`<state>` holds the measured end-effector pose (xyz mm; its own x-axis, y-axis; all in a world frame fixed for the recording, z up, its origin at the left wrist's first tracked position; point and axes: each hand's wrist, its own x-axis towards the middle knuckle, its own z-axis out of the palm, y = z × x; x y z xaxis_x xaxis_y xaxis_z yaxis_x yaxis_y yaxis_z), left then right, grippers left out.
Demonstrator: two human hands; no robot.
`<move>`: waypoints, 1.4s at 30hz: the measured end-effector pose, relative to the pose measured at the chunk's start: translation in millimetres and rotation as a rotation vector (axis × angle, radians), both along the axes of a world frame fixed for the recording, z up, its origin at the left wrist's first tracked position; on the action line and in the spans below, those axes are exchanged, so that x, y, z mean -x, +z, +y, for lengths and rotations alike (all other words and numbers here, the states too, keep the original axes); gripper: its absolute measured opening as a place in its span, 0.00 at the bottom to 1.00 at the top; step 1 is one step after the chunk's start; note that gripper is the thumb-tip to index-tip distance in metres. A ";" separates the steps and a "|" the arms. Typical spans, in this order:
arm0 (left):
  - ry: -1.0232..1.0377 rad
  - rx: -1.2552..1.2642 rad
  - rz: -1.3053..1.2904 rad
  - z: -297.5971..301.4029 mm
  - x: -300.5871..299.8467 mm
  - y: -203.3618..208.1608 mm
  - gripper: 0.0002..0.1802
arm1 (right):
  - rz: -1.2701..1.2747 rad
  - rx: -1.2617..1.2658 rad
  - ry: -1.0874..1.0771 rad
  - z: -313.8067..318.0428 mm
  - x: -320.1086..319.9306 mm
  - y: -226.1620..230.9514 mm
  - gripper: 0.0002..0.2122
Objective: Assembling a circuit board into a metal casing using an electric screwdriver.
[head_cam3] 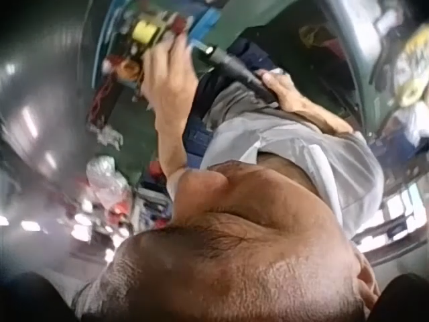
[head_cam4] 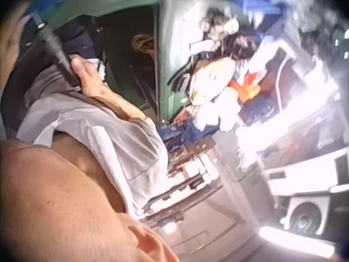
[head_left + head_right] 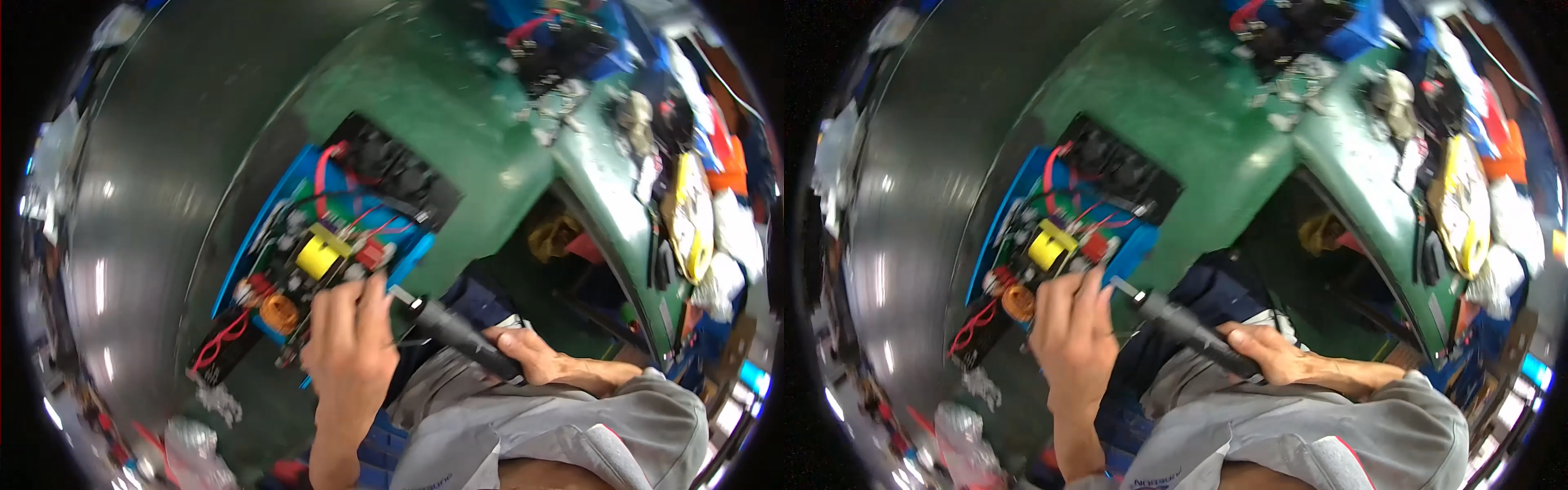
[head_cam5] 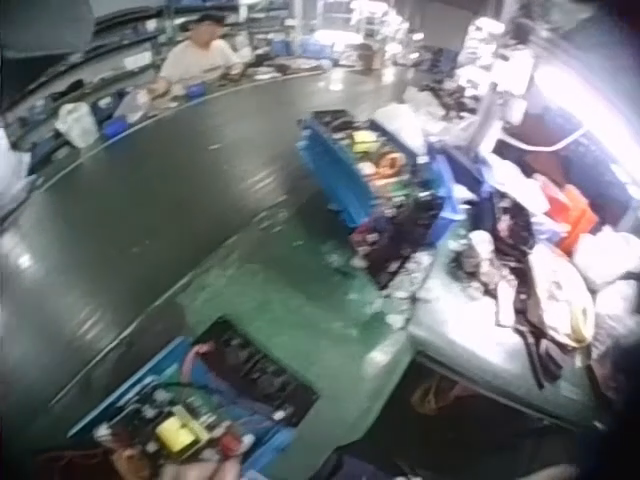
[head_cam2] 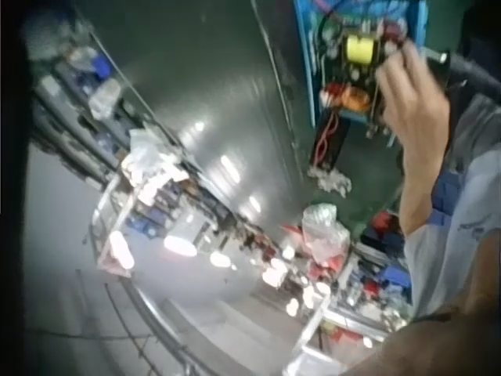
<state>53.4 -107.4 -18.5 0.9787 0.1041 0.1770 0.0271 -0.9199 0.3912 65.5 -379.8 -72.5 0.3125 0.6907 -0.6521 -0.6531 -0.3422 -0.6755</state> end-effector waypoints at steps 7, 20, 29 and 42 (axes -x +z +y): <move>-0.001 0.012 -0.054 1.3 1.5 -7.5 0.16 | 0.474 -0.219 -0.062 -3.8 -5.0 -16.5 0.43; 0.583 0.049 -0.427 40.1 92.0 6.2 0.06 | -0.394 0.055 -0.068 -12.7 2.2 -27.3 0.38; 0.978 -0.034 -0.233 70.2 200.6 -13.0 0.14 | -0.417 0.056 -0.117 -0.5 10.2 -42.1 0.39; 1.004 -0.352 0.041 174.1 323.0 -48.3 0.14 | -0.412 0.029 0.028 -4.4 17.8 -38.5 0.29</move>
